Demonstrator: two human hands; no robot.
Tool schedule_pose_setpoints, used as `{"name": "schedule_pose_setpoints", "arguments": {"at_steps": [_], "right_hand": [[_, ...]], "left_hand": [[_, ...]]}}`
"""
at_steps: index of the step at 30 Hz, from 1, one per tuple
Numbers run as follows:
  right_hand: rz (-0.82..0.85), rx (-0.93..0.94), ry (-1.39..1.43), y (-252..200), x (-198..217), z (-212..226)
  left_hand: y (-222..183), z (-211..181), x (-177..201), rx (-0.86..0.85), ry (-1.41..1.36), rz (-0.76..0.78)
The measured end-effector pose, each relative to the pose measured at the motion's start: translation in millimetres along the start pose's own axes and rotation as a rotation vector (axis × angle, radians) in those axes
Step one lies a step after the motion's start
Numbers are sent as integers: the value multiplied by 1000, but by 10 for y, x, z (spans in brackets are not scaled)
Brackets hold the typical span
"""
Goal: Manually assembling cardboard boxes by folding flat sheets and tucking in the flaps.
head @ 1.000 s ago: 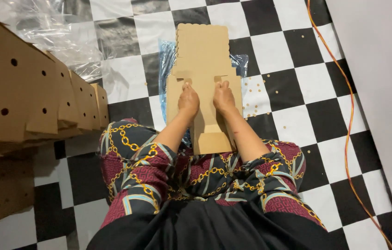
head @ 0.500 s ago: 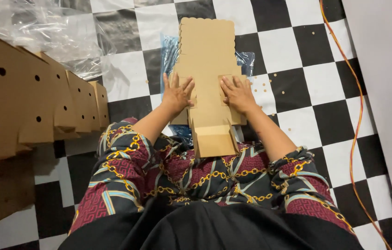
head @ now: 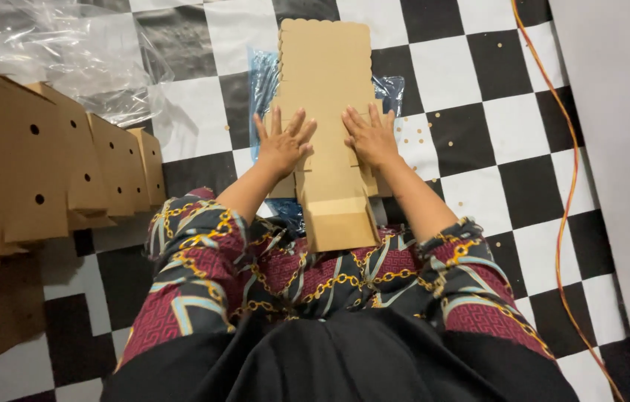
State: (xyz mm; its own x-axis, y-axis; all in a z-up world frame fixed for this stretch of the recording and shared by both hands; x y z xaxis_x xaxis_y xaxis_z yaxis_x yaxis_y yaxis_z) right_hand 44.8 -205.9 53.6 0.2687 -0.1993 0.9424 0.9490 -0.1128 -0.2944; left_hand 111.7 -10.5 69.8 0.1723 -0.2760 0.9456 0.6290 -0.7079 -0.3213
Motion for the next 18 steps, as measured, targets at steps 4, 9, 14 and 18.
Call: {"name": "schedule_pose_setpoints", "arguments": {"at_steps": [4, 9, 14, 18], "right_hand": [[-12, -20, 17, 103, 56, -45], [-105, 77, -26, 332, 221, -146], [-183, 178, -31, 809, 50, -291], [-325, 266, -75, 1002, 3, -301]], "left_hand": [[90, 73, 31, -39, -12, -43], [266, 262, 204, -140, 56, -56], [764, 359, -126, -49, -75, -218], [917, 429, -171, -9, -145, -504]]}}
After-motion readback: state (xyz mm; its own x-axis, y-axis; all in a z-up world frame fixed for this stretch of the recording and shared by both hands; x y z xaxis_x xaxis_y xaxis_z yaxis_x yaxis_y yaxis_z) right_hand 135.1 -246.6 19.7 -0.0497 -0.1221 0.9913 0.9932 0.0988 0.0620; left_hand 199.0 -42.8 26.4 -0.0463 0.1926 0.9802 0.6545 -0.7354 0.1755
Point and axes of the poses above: each hand's wrist, its own y-axis towards the middle knuckle, its own x-axis out of the back of the hand, z = x × y, the point moved 7 cm from there along y, towards the middle knuckle, and after that the axes turned 10 degrees about y, right-handed, at the moved point
